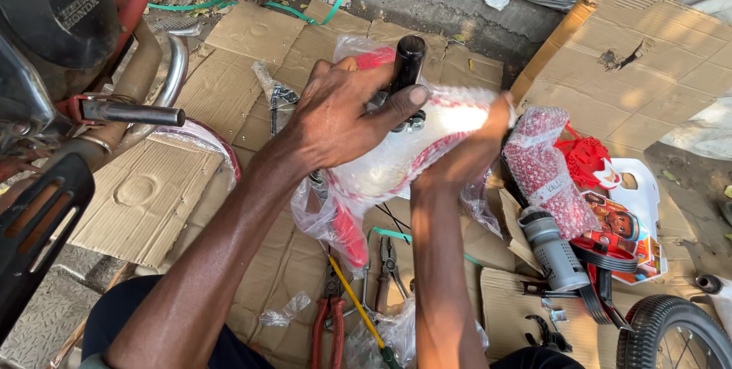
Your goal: The person sits on cardboard and assembles a motorcycle part by inserting a bolt and tightening it with a wrench. They then unwrap several packaged motorcycle parts and lay them out on the cardboard.
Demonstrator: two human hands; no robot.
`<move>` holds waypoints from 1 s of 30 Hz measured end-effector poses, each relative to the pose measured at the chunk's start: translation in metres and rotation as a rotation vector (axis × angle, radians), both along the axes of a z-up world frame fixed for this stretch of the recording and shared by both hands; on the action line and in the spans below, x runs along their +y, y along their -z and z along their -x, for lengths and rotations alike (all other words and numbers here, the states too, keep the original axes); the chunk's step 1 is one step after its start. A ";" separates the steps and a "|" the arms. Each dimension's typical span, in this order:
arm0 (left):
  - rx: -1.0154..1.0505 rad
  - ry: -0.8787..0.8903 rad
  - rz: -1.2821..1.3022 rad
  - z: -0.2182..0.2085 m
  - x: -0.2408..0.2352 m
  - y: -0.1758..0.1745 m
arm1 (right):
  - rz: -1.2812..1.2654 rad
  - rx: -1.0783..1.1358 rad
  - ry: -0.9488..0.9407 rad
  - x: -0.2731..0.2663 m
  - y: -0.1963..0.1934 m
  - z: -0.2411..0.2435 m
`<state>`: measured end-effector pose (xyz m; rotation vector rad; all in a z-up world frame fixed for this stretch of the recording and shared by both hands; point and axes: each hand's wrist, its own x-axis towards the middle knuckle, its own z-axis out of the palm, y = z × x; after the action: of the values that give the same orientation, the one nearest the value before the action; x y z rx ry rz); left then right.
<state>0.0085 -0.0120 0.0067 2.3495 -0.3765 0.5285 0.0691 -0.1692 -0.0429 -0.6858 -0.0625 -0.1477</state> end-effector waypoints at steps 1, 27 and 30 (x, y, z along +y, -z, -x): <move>-0.056 -0.004 0.010 0.000 0.000 -0.002 | 0.024 0.023 -0.018 0.000 -0.003 -0.002; -0.218 -0.214 -0.074 -0.001 -0.001 -0.008 | 1.671 -0.919 0.643 -0.021 -0.035 0.064; -0.223 -0.184 -0.046 -0.002 -0.005 -0.001 | 1.733 -0.926 0.693 -0.010 -0.040 0.060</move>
<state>0.0105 -0.0167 0.0076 2.3891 -0.2759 0.8825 0.0096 -0.1793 -0.0027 -2.3045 -0.9248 -1.1545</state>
